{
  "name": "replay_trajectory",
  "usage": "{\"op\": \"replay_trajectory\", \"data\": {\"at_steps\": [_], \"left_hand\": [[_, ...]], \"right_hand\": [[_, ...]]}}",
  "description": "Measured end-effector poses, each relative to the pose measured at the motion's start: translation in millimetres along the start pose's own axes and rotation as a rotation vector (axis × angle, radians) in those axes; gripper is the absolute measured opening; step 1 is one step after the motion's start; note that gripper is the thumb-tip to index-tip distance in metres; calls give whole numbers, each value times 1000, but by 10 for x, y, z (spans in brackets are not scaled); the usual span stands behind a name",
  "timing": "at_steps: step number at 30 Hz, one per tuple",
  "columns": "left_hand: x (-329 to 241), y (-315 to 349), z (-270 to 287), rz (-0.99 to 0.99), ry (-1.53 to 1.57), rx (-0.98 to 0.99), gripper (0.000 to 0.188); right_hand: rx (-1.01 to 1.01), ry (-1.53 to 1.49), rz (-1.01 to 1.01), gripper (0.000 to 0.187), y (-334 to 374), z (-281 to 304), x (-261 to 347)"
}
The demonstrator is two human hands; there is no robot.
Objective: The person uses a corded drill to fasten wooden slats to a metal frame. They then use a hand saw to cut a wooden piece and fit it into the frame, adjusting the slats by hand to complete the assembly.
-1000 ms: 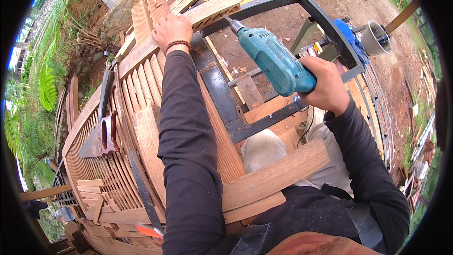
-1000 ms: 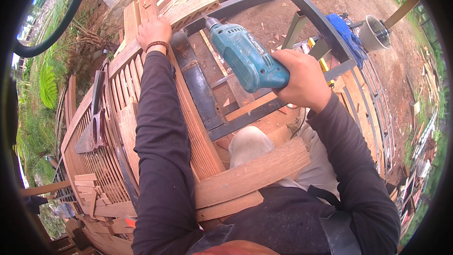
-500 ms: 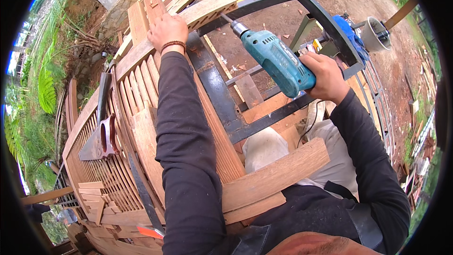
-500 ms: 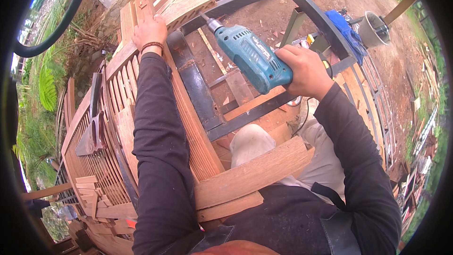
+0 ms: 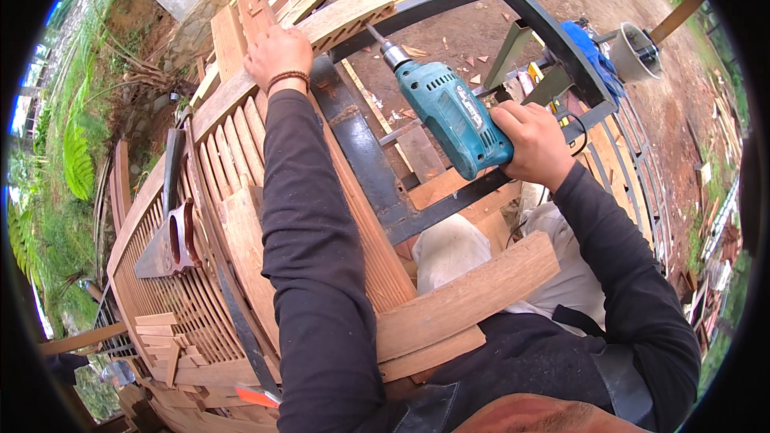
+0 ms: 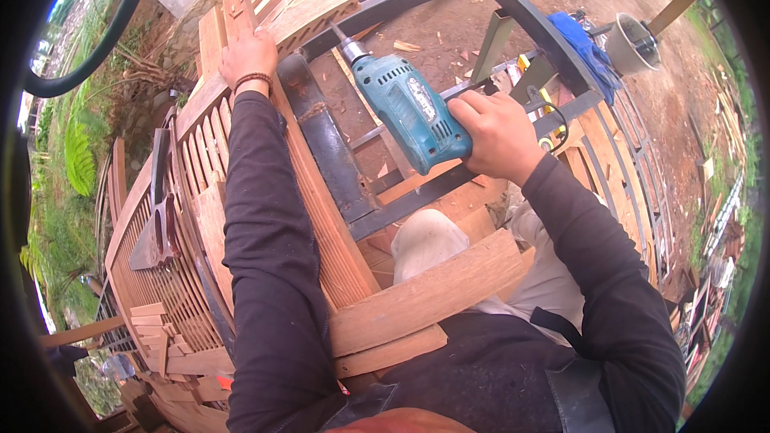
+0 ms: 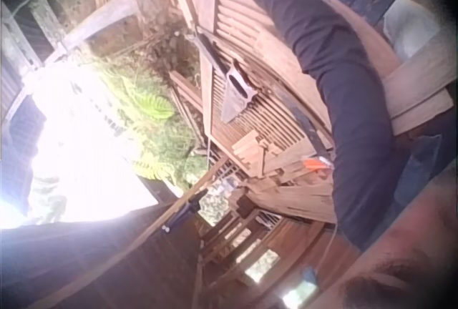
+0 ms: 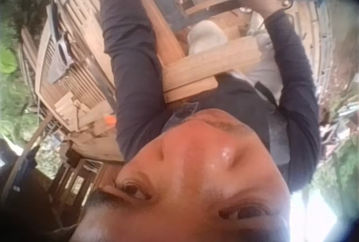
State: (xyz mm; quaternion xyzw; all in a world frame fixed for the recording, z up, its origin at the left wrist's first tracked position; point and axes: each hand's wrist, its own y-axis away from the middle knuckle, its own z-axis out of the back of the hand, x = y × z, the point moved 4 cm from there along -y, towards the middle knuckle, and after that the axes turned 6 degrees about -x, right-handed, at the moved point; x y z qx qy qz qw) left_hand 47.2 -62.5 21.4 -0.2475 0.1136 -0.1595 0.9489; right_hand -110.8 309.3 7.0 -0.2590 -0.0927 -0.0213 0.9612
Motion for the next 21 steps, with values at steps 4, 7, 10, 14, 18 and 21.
{"op": "replay_trajectory", "data": {"at_steps": [4, 7, 10, 14, 18, 21], "left_hand": [[-1, -3, 5, -4, -6, 8, 49], [-7, -1, 8, 1, -10, 12, 49], [11, 3, 0, 7, -15, 7, 49], [-1, -3, 4, 9, -14, 13, 49], [0, 5, -8, 7, -4, -14, 49], [-12, 12, -1, 11, 8, -11, 50]], "right_hand": [[3, -2, -6, 48, 12, -14, 28], [12, -55, -75, 46, -12, 39, 127], [-19, -155, -147, 43, -71, 101, 268], [5, -208, -220, 48, -98, 143, 337], [59, -176, -262, 51, -116, 157, 431], [35, -201, -275, 50, -167, 209, 485]]}}
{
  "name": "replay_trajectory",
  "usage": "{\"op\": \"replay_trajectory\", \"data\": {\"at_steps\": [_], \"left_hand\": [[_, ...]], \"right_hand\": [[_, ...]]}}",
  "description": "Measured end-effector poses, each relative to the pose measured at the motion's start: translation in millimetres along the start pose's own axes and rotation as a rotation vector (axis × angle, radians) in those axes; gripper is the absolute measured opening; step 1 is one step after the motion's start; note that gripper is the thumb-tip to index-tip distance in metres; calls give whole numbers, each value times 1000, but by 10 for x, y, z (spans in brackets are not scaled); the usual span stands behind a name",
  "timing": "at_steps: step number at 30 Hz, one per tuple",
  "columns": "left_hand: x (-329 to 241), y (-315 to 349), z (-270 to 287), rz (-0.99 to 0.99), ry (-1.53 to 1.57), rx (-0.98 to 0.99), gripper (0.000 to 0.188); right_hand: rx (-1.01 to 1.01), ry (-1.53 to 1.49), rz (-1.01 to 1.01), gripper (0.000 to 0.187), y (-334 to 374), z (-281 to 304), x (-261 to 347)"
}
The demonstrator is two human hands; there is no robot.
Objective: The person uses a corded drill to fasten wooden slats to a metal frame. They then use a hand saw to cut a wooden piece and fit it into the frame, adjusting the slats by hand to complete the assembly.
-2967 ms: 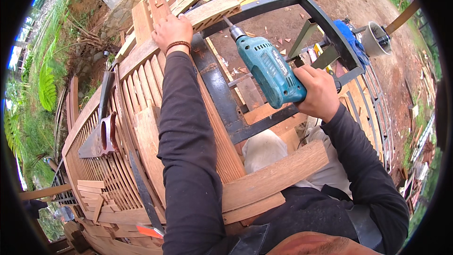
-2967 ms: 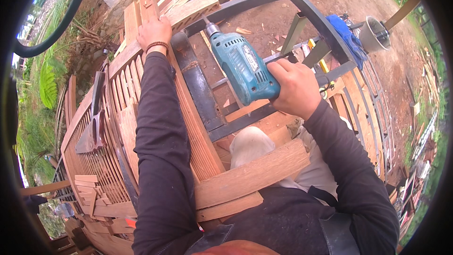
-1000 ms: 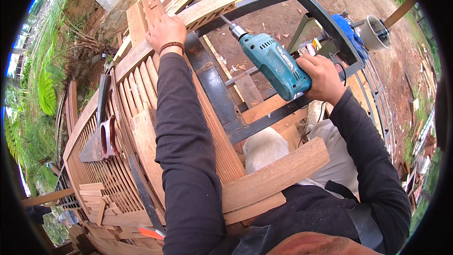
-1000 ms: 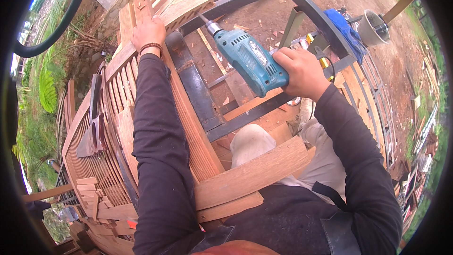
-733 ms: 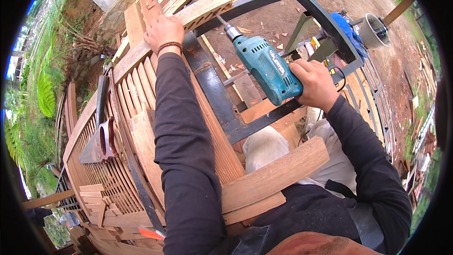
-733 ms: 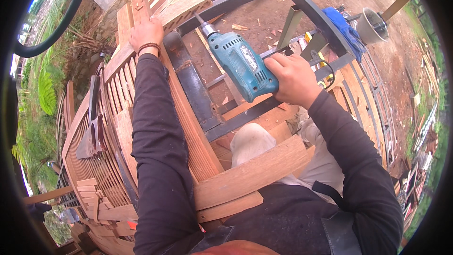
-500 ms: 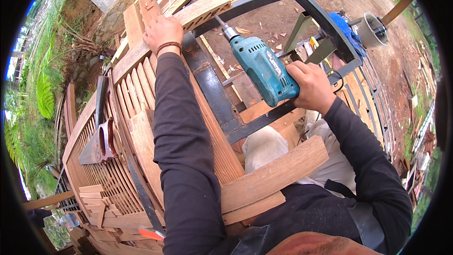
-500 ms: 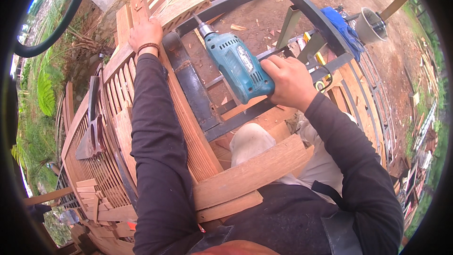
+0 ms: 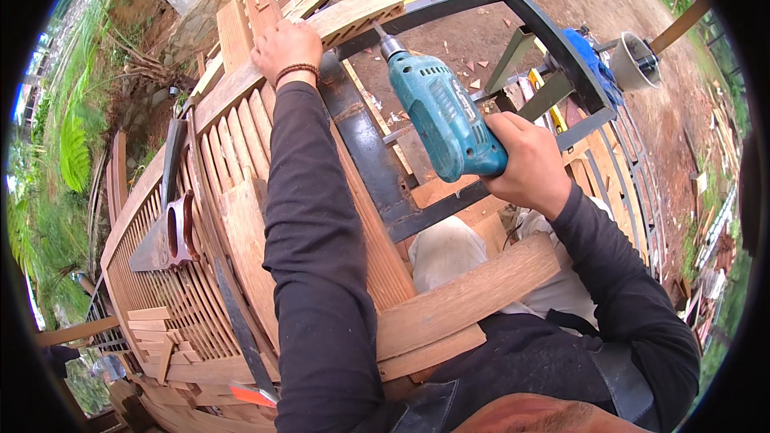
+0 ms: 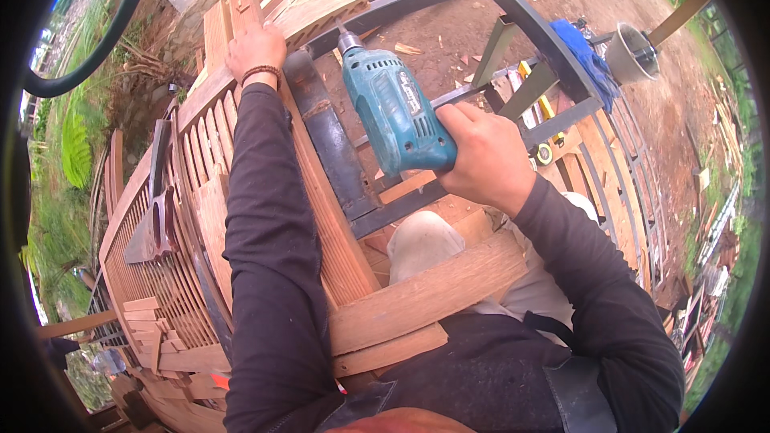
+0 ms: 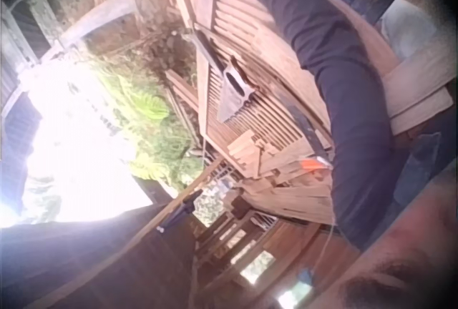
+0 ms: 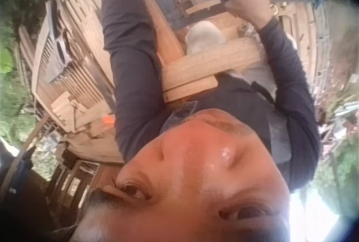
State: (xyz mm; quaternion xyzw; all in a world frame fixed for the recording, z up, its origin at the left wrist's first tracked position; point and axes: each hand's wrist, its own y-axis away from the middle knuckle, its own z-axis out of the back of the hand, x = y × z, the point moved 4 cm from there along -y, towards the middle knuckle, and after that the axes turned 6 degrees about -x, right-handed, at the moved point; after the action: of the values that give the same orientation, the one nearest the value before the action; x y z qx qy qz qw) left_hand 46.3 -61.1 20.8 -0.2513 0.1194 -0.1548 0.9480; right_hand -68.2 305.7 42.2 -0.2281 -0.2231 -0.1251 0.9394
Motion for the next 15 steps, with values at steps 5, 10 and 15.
{"op": "replay_trajectory", "data": {"at_steps": [5, 10, 15], "left_hand": [[9, 3, 3, -13, -27, -16, 50], [-7, 4, 11, -17, -18, -9, 50], [18, -2, -1, -19, -19, -11, 50]], "right_hand": [[-26, -5, 2, 40, -54, 82, 92], [-27, -51, 5, 42, -90, 134, 78], [15, -122, -53, 43, -128, 164, -4]]}}
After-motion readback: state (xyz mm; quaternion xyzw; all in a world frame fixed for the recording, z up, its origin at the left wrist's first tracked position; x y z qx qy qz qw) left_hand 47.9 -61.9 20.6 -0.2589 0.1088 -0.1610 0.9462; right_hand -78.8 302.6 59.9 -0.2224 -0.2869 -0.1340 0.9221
